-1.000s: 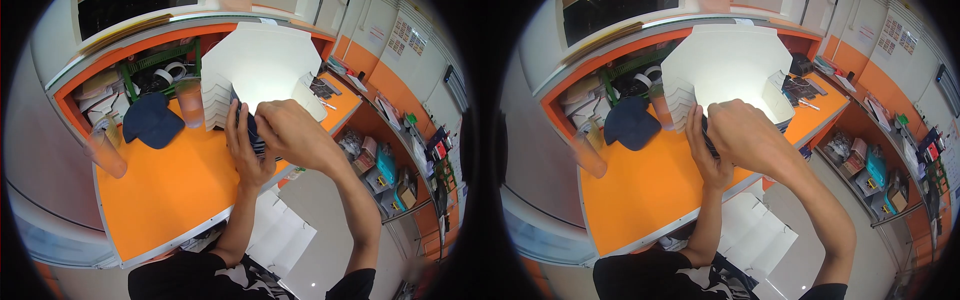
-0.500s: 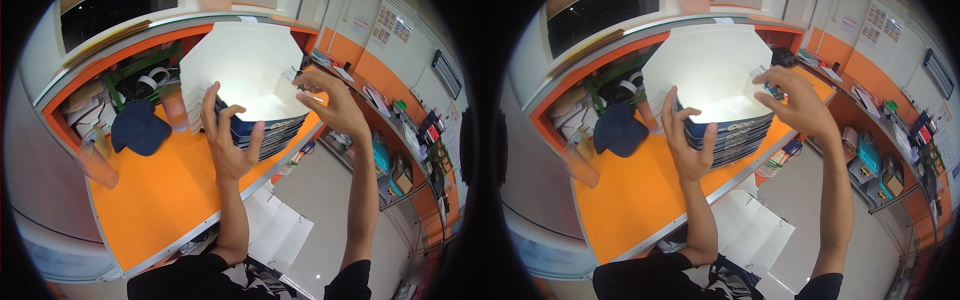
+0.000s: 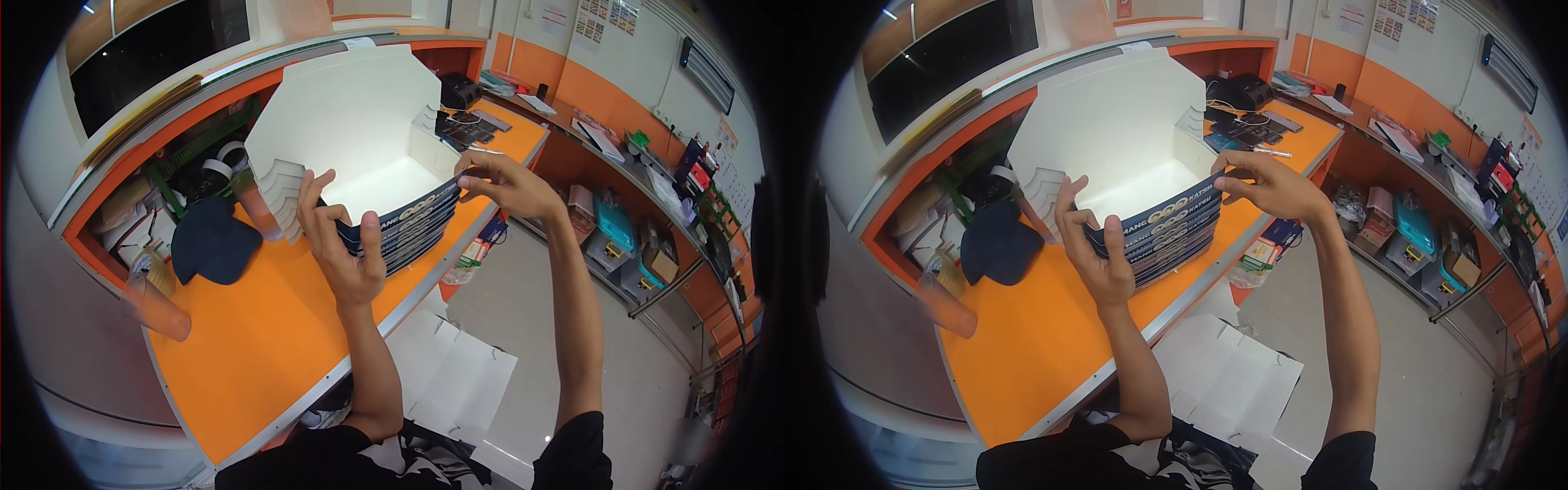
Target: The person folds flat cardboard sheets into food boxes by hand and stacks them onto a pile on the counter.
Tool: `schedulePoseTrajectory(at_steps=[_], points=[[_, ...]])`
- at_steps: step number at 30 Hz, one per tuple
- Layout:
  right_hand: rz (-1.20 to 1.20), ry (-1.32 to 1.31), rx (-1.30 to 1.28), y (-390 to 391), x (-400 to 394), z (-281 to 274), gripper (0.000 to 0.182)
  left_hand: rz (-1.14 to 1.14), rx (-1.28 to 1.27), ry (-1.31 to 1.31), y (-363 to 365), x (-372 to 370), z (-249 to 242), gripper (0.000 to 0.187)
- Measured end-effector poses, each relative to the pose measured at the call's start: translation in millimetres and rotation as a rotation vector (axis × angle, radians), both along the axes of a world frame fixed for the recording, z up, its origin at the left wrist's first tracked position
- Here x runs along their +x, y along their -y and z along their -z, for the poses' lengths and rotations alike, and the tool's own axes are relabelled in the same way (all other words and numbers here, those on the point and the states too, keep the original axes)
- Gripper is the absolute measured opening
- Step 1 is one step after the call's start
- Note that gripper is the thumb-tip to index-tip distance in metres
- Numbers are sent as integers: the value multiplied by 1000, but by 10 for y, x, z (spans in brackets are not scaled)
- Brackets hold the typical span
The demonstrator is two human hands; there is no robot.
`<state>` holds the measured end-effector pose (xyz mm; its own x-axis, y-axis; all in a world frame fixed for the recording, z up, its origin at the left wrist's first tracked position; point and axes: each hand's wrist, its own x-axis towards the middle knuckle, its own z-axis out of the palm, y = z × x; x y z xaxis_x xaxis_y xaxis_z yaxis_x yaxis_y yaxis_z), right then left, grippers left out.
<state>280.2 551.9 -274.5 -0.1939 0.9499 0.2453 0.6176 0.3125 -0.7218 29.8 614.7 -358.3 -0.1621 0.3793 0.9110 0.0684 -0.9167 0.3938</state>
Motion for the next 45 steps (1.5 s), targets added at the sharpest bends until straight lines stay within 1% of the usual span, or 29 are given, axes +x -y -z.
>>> schedulePoseTrajectory(at_steps=[2,6,8,15,18,20,21,23,24,26,29,32,34,35,36,37,38,39,40,42,44,45], points=[[28,-31,-46,36,-35,-34,24,0,-5,2,2,9,-1,28],[33,-43,-33,58,-85,-72,23,6,2,29,4,23,-3,29],[-6,-128,-54,49,-81,-71,22,6,6,30,1,22,0,29],[-4,-117,-40,37,-37,-5,23,4,13,14,3,20,30,27],[32,-94,-13,68,-72,7,28,-16,11,7,38,36,13,25],[31,-56,125,84,-88,46,33,-29,10,0,53,42,9,24],[41,-62,132,89,-93,53,33,-46,13,-14,44,29,21,23],[83,-158,75,96,-108,71,36,-50,24,-39,41,22,27,22],[96,-169,82,86,-104,97,36,-58,29,-39,44,27,25,22],[45,-188,134,42,-95,149,37,-55,40,-51,47,26,26,22],[77,-192,106,28,-68,164,38,-73,54,-60,33,30,34,23],[119,-178,75,35,-61,202,42,-49,47,-32,25,45,52,26],[203,-165,157,93,-88,252,45,-85,37,-51,36,38,59,28],[156,-210,157,165,-70,249,54,-71,46,-64,68,48,44,28],[169,-222,164,299,-86,254,54,-94,99,56,140,68,16,35],[261,-247,232,492,-141,289,56,-117,147,180,227,90,-1,45],[353,-267,298,683,-182,379,58,-63,60,304,359,92,7,48],[419,-303,365,882,-171,607,59,-10,-33,428,522,84,75,52],[480,-336,426,1118,-168,904,60,89,88,347,716,82,226,52],[757,-453,323,1670,-285,1430,60,180,198,277,1047,83,587,52],[1181,-438,209,2190,-395,2385,58,767,108,-194,1155,127,1135,49],[1418,-389,98,2437,-554,2852,61,771,-104,-543,1198,122,1413,54]])
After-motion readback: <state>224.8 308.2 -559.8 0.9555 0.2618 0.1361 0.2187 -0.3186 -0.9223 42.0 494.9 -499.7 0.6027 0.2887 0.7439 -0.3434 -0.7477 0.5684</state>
